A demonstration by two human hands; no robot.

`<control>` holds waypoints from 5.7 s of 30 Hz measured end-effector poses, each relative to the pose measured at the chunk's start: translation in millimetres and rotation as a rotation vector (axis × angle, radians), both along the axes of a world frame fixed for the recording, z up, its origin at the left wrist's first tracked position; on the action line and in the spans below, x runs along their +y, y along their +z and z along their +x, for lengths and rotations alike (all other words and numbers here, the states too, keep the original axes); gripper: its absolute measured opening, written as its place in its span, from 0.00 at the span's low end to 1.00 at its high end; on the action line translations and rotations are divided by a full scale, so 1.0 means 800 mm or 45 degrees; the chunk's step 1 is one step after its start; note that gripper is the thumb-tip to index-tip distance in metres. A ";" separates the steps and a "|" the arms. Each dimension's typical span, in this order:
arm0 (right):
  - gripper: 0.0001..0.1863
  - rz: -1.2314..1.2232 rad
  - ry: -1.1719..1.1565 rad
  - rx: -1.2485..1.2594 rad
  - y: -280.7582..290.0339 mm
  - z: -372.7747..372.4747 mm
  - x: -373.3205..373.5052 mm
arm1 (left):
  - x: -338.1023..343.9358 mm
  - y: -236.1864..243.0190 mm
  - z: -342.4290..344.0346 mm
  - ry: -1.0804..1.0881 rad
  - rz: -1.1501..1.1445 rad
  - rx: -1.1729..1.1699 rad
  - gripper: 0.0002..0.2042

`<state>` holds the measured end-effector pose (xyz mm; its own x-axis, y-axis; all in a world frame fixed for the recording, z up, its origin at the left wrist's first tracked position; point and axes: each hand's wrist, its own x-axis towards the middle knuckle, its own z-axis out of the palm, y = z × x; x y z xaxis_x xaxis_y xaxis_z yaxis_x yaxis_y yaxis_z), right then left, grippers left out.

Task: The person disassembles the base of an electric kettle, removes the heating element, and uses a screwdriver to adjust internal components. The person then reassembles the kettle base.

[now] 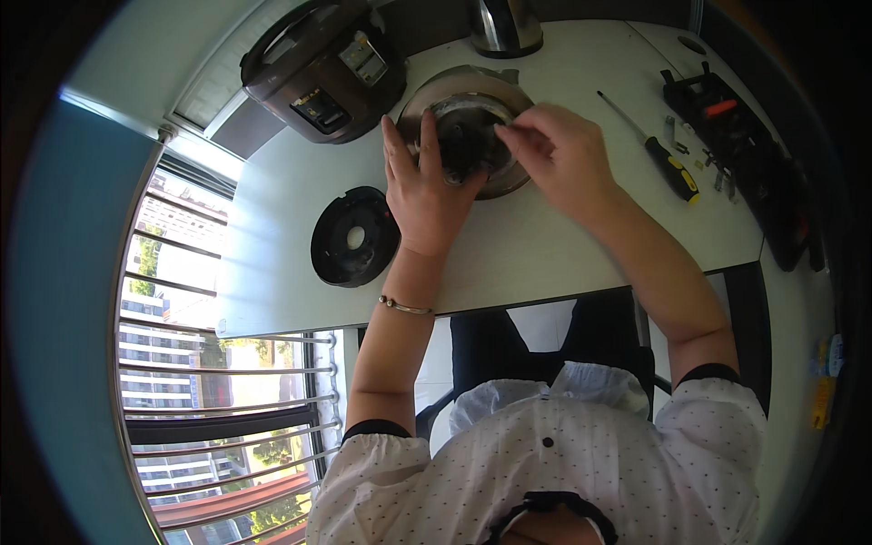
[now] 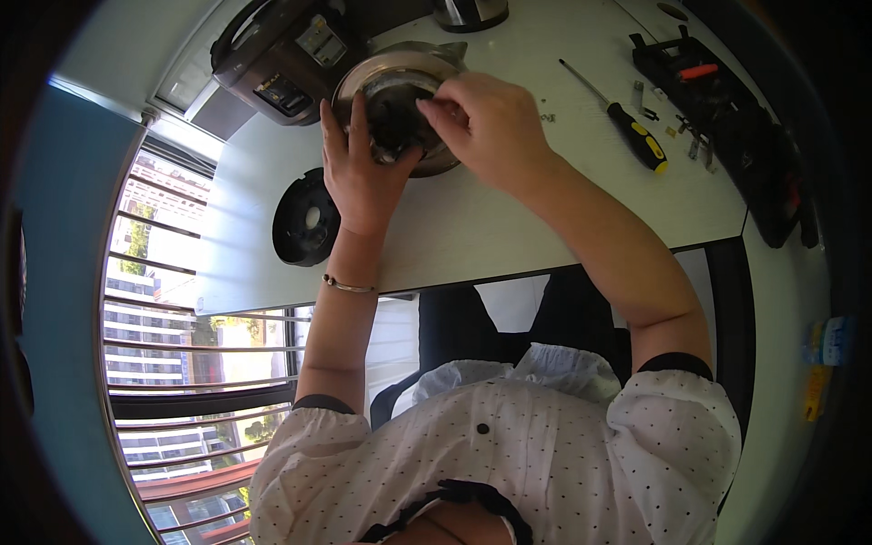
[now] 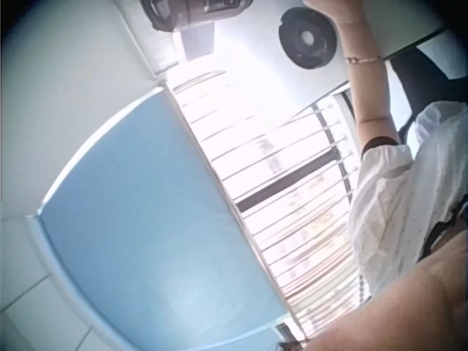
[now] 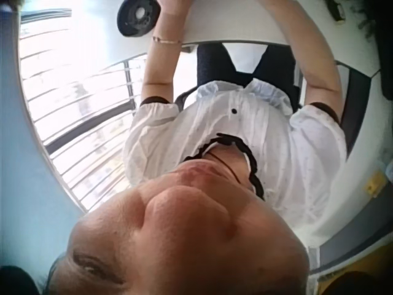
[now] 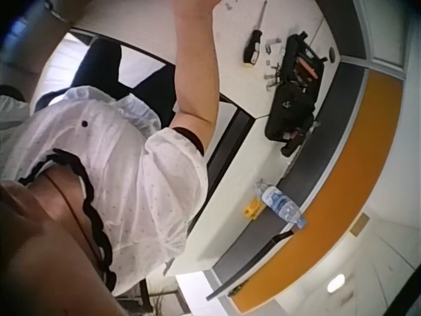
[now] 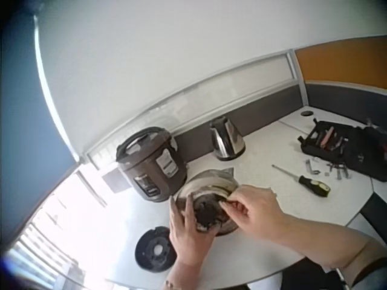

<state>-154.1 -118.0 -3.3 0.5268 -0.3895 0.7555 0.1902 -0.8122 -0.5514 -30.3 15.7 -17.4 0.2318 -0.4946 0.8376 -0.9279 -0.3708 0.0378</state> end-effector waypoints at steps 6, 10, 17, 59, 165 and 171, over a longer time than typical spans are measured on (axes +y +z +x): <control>0.21 -0.389 -0.480 -0.142 0.005 0.004 -0.007 | -0.001 -0.004 0.000 0.005 -0.016 0.057 0.50; 0.22 -0.430 -0.496 -0.055 -0.009 0.007 -0.014 | -0.005 -0.005 -0.001 0.025 -0.013 0.033 0.52; 0.13 -0.409 -0.439 -0.131 -0.024 0.018 -0.032 | -0.007 -0.006 -0.006 0.097 -0.023 -0.085 0.49; 0.12 -0.270 -0.233 -0.043 -0.029 0.019 -0.017 | -0.006 -0.018 0.003 -0.131 0.014 0.119 0.43; 0.15 0.598 -0.092 0.053 -0.001 0.003 -0.049 | 0.016 0.033 0.023 -0.403 -0.241 0.538 0.21; 0.15 0.695 -0.125 0.044 0.012 0.000 -0.039 | 0.015 0.050 0.010 -0.426 -0.175 0.369 0.30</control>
